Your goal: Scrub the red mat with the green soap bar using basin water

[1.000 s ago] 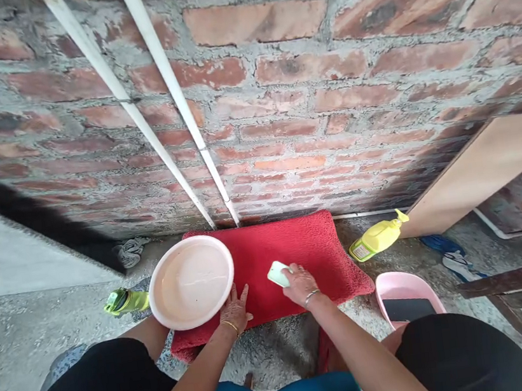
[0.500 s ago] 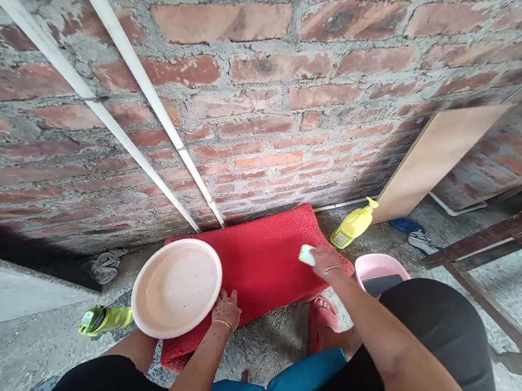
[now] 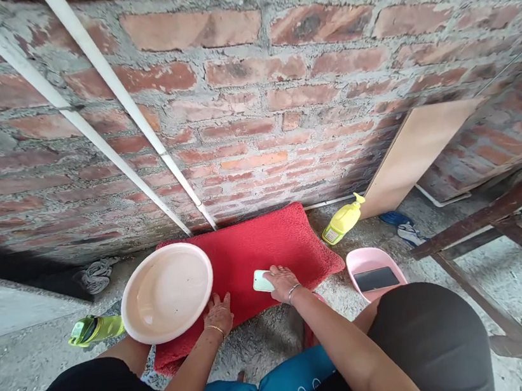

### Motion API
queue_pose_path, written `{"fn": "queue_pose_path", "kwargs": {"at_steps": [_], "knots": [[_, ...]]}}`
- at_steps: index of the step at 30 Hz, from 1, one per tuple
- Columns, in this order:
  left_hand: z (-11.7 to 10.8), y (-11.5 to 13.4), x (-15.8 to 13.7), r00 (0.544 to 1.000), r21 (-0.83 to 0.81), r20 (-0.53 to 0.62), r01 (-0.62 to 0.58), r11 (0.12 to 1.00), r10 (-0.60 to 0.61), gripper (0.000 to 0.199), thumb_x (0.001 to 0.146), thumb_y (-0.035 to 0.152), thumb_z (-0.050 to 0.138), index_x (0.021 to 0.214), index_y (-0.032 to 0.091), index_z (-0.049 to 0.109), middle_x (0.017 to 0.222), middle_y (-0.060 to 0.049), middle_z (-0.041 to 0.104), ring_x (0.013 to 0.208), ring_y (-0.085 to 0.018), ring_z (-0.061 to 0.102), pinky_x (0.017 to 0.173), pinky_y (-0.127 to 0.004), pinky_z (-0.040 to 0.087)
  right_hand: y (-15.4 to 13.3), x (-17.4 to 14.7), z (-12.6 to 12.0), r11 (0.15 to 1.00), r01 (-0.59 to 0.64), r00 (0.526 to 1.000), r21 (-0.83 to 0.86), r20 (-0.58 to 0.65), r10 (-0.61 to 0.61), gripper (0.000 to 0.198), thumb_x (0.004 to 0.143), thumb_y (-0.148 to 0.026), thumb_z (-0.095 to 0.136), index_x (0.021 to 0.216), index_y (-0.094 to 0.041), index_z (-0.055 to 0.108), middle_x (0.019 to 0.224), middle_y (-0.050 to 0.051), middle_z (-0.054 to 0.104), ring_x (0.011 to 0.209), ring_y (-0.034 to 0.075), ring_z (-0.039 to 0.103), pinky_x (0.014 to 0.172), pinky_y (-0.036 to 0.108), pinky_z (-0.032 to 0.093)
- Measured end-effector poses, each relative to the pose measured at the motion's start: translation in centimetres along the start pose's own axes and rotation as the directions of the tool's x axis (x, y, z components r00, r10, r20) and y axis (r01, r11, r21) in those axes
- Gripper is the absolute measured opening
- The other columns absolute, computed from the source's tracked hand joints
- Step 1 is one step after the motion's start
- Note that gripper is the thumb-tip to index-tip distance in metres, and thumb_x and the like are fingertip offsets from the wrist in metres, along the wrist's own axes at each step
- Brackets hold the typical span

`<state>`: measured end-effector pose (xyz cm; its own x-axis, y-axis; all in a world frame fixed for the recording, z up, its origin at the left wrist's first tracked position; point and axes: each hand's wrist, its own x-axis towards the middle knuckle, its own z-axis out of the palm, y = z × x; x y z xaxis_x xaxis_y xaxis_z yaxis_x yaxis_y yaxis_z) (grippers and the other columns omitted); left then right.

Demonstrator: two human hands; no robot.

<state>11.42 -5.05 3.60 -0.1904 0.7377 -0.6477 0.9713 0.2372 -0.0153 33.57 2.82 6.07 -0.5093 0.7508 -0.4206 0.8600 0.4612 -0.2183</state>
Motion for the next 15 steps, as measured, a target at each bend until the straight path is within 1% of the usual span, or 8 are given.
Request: {"fn": "queue_pose_path", "kwargs": {"at_steps": [1,3,6,8,10,11,12,15], "knots": [[0.1,0.0,-0.1,1.0,-0.003,0.02,0.003,1.0,-0.003,0.064,0.084,0.021,0.045,0.145,0.026,0.025,0.153,-0.018,0.017,0.137,-0.034,0.025,0.094,-0.047,0.043,0.0,0.2,0.2,1.0,0.012,1.0,-0.008,0.008,-0.012,0.057,0.067,-0.023,0.059,0.123,-0.028,0.05,0.12,0.007,0.05,0.108,0.024,0.047,0.093,0.037,0.032],[0.2,-0.1,-0.2,0.999,-0.006,0.034,-0.001,1.0,0.001,0.065,0.084,0.021,0.045,0.145,0.028,0.023,0.154,-0.017,0.015,0.138,-0.034,0.023,0.094,-0.048,0.042,1.9,-0.4,0.2,0.999,-0.009,1.0,-0.037,0.023,0.01,0.056,0.068,-0.022,0.059,0.123,-0.028,0.051,0.121,0.007,0.049,0.109,0.025,0.047,0.092,0.038,0.032],[0.3,0.0,-0.2,1.0,0.001,0.001,-0.022,1.0,0.022,0.064,0.083,0.02,0.045,0.145,0.027,0.026,0.153,-0.017,0.019,0.136,-0.035,0.025,0.094,-0.047,0.043,7.9,-3.2,-0.6,0.982,-0.157,0.985,-0.101,0.051,0.163,0.058,0.069,-0.021,0.059,0.126,-0.028,0.049,0.121,0.008,0.05,0.107,0.024,0.05,0.088,0.036,0.033],[0.2,0.1,-0.1,0.999,0.006,-0.036,-0.032,0.999,0.032,0.061,0.084,0.017,0.041,0.143,0.024,0.03,0.15,-0.019,0.024,0.134,-0.034,0.03,0.094,-0.044,0.044,12.0,-5.5,-1.5,0.926,-0.341,0.931,-0.16,0.075,0.356,0.057,0.072,-0.022,0.059,0.127,-0.028,0.048,0.121,0.01,0.051,0.105,0.025,0.052,0.086,0.037,0.034],[0.0,0.3,-0.1,0.997,-0.007,-0.063,-0.047,0.999,0.047,0.058,0.084,0.012,0.035,0.141,0.021,0.035,0.147,-0.021,0.029,0.13,-0.033,0.036,0.092,-0.043,0.046,14.6,-7.3,-2.5,0.847,-0.48,0.86,-0.227,0.065,0.505,0.054,0.074,-0.025,0.058,0.127,-0.025,0.048,0.122,0.013,0.051,0.105,0.028,0.052,0.084,0.04,0.034],[-0.1,0.4,0.0,0.996,-0.023,-0.068,-0.055,0.998,0.053,0.057,0.084,0.01,0.032,0.14,0.02,0.037,0.145,-0.021,0.031,0.128,-0.033,0.039,0.091,-0.043,0.046,15.1,-7.7,-2.8,0.823,-0.508,0.842,-0.253,0.051,0.536,0.053,0.075,-0.025,0.058,0.126,-0.024,0.048,0.123,0.014,0.05,0.106,0.03,0.052,0.084,0.042,0.034],[-0.2,0.4,0.0,0.996,-0.041,-0.068,-0.06,0.997,0.057,0.056,0.084,0.009,0.03,0.138,0.02,0.039,0.144,-0.021,0.033,0.127,-0.032,0.041,0.091,-0.042,0.046,15.0,-7.8,-3.1,0.823,-0.501,0.847,-0.269,0.042,0.53,0.052,0.075,-0.025,0.058,0.126,-0.024,0.049,0.123,0.014,0.05,0.106,0.03,0.052,0.084,0.042,0.034],[-0.4,0.2,0.4,0.997,-0.094,-0.062,-0.056,0.994,0.05,0.055,0.085,0.009,0.028,0.137,0.022,0.042,0.143,-0.018,0.036,0.127,-0.028,0.043,0.097,-0.04,0.043,11.1,-6.2,-3.2,0.918,-0.318,0.937,-0.238,0.071,0.343,0.051,0.073,-0.023,0.058,0.124,-0.024,0.05,0.119,0.012,0.053,0.104,0.027,0.053,0.084,0.039,0.035]]}}
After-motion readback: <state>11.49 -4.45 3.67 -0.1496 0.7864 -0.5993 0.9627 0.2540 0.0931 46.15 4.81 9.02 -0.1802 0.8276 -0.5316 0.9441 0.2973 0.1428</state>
